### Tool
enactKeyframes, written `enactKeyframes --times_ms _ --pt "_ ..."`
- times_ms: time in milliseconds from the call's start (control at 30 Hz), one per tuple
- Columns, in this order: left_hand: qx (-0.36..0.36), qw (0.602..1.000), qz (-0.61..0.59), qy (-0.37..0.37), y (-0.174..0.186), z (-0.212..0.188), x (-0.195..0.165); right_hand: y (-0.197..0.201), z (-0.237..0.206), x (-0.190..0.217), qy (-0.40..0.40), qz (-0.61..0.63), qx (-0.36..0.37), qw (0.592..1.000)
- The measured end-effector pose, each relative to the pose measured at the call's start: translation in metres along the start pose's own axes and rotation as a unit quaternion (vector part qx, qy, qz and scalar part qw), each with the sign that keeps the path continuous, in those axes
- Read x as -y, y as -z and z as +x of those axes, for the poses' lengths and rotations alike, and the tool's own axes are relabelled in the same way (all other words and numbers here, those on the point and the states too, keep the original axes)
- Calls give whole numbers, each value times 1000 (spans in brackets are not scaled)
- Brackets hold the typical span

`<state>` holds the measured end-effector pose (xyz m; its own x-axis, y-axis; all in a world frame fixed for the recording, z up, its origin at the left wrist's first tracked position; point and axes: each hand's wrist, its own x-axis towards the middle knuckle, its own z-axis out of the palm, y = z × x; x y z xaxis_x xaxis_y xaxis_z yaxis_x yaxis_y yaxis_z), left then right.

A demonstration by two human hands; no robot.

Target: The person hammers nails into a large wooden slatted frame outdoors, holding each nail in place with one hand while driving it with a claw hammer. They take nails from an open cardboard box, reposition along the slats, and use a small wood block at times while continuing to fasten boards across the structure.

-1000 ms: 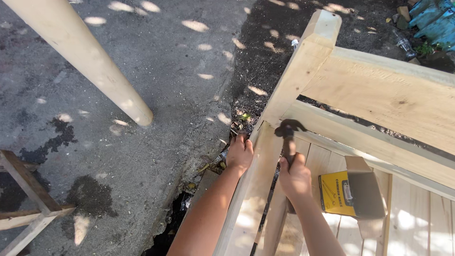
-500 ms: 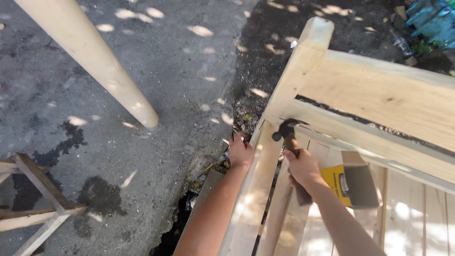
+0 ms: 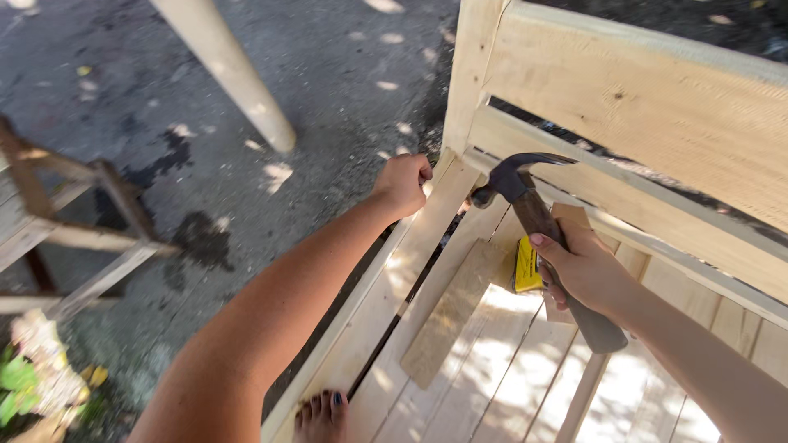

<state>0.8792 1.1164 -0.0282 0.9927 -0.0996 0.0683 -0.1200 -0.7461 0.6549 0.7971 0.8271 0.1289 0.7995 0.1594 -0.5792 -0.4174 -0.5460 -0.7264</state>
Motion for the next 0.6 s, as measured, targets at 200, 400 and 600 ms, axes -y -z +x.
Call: enactKeyframes --times_ms 200,400,600 --pt "71 988 63 123 10 -64 -35 -17 5 -7 42 -23 99 994" --pt "302 883 244 265 -50 -128 -49 -28 12 -45 85 110 179 974" --pt "104 872 108 466 -134 -216 -95 -52 53 -47 135 180 166 960"
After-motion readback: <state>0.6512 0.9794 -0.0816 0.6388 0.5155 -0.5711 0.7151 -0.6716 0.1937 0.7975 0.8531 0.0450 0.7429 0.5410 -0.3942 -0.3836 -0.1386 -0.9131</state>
